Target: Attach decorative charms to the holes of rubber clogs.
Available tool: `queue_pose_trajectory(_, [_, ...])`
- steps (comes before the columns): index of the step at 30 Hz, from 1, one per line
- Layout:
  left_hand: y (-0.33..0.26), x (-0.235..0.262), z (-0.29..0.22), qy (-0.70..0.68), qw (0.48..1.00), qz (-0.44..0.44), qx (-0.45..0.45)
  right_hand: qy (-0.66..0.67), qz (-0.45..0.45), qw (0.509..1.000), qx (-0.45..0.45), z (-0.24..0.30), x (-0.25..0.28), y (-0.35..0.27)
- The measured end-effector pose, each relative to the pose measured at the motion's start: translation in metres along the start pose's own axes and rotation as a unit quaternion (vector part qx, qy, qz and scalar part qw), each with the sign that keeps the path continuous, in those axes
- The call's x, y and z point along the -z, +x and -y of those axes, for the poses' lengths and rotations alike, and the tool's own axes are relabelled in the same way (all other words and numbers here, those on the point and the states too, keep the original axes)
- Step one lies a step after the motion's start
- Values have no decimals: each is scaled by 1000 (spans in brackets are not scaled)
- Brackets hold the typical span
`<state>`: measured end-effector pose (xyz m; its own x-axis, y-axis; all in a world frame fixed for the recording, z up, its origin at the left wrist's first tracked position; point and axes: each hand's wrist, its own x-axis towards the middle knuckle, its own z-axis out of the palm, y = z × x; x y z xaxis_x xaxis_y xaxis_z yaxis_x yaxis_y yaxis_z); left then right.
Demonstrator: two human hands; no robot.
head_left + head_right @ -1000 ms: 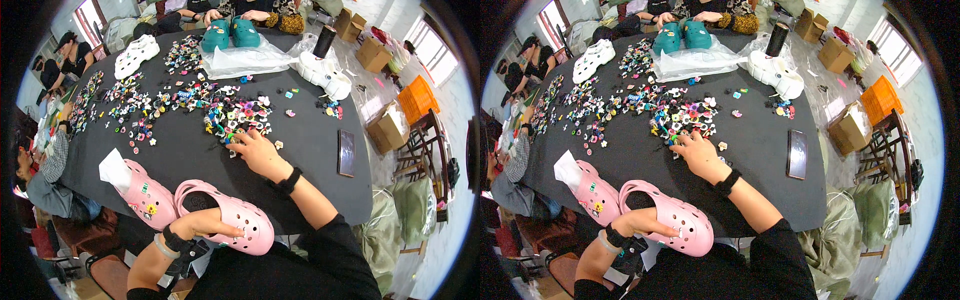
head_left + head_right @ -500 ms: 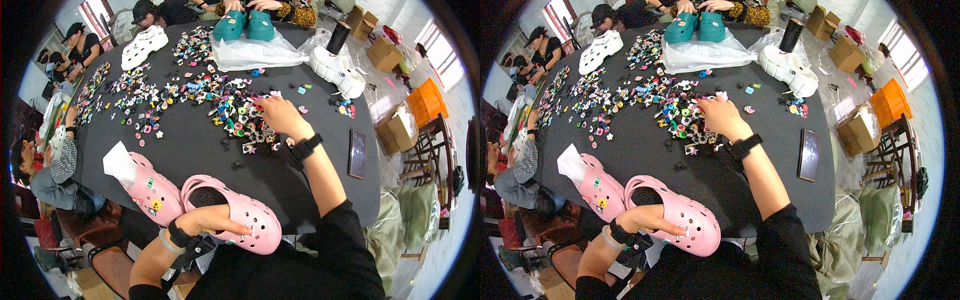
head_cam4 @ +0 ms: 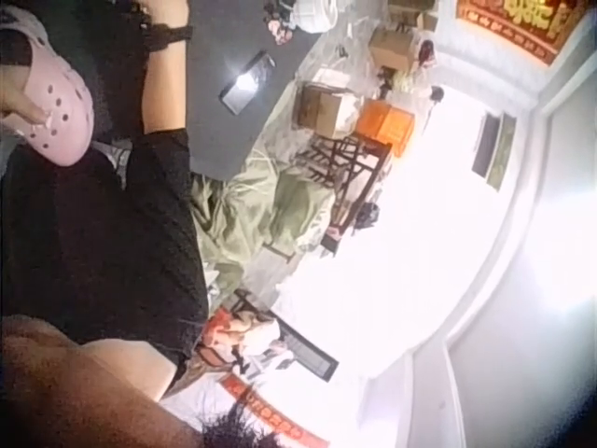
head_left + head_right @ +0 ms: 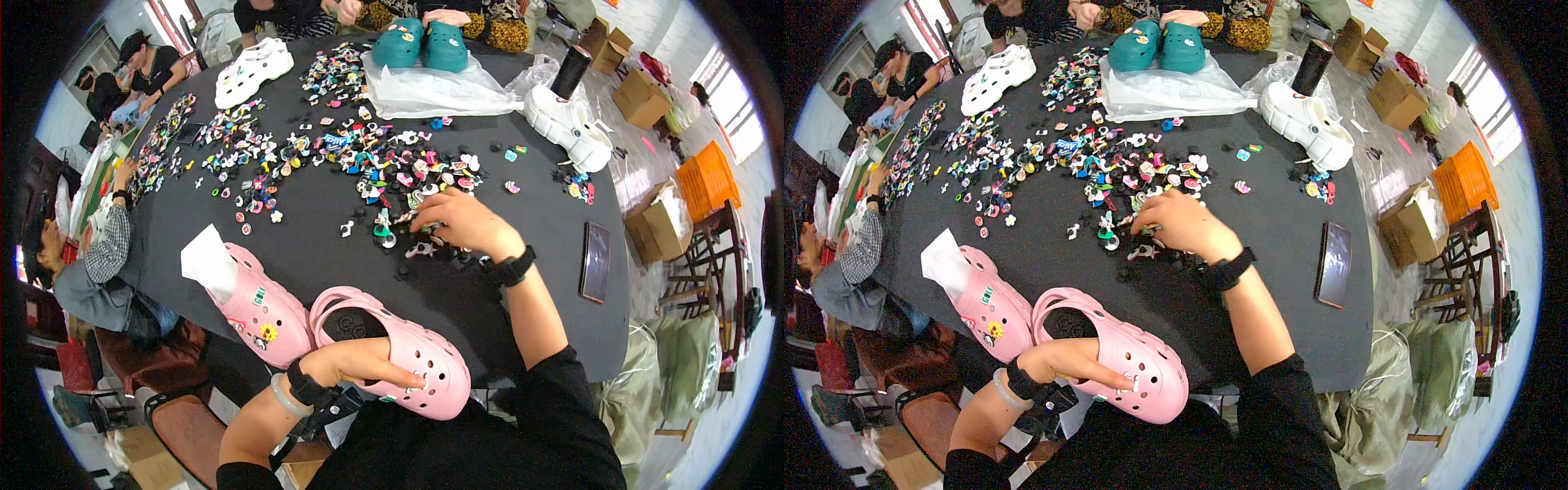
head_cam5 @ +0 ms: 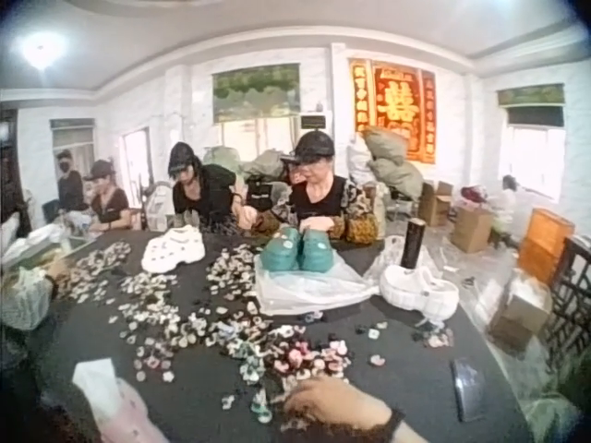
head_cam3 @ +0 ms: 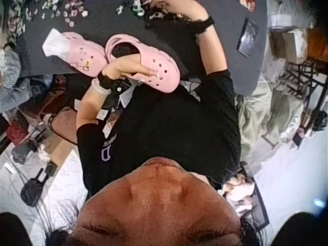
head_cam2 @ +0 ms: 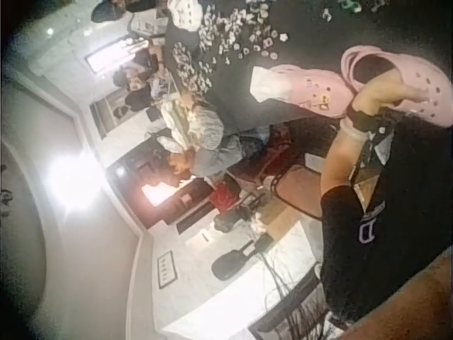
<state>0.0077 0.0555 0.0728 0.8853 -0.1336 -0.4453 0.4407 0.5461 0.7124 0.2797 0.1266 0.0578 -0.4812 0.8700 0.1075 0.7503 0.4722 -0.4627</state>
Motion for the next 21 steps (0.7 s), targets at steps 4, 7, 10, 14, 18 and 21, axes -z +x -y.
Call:
queue_pose_trajectory(4, [0, 1, 1, 8, 1000, 4, -17, 5, -33, 998, -52, -15, 28, -16])
queue_pose_trajectory(7, [1, 2, 1, 9, 1000, 5, -2, -18, -39, 996, -82, -22, 41, -20])
queue_pose_trajectory(10, [2, 1, 1, 16, 1000, 1, -9, 0, -77, 979, -191, -21, 43, -21])
queue_pose_trajectory(14, [1, 1, 1, 1, 1000, -5, 0, -50, -9, 977, -209, -14, 31, -16])
queue_pose_trajectory(18, [0, 1, 0, 15, 1000, -2, -2, 16, -17, 991, -131, -12, 22, -10])
queue_pose_trajectory(21, [0, 0, -3, 36, 999, -4, 22, 38, 8, 992, -121, -14, 18, -2])
